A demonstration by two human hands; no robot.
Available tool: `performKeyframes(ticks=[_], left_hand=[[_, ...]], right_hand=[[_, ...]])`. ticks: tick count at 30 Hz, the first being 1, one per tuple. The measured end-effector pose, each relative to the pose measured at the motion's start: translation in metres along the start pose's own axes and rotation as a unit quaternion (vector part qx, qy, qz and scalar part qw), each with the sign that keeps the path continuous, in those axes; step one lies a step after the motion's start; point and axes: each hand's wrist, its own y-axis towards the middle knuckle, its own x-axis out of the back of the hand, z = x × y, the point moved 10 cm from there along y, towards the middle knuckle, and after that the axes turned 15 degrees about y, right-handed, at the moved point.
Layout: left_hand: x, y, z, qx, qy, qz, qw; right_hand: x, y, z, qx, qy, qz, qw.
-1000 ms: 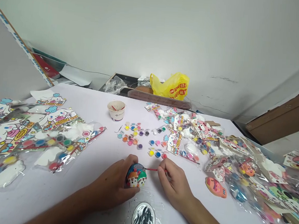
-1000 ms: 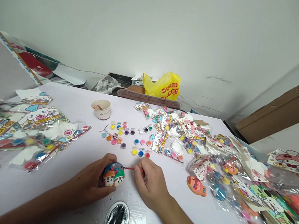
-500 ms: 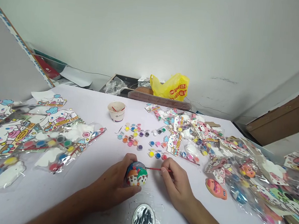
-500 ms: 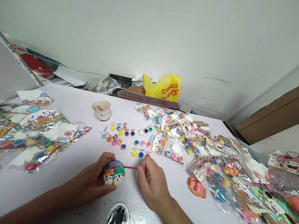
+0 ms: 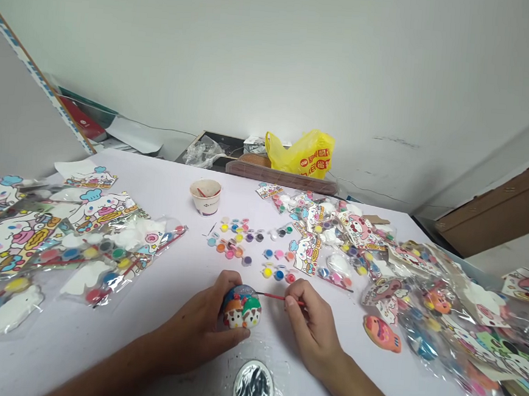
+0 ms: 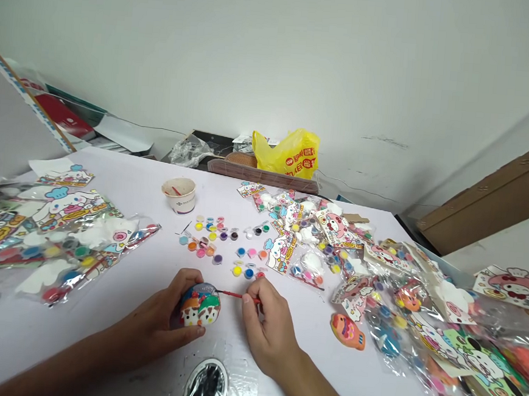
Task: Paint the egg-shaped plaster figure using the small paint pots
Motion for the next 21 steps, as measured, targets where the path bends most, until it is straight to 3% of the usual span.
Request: performKeyframes(ticks=[21], left_hand=[[-0.0001, 0.0003, 0.0021, -0.004, 0.022, -0.022, 1.0]], right_hand=[[-0.0029, 0.0013, 0.0036, 0.003, -0.038, 0.016, 0.999]])
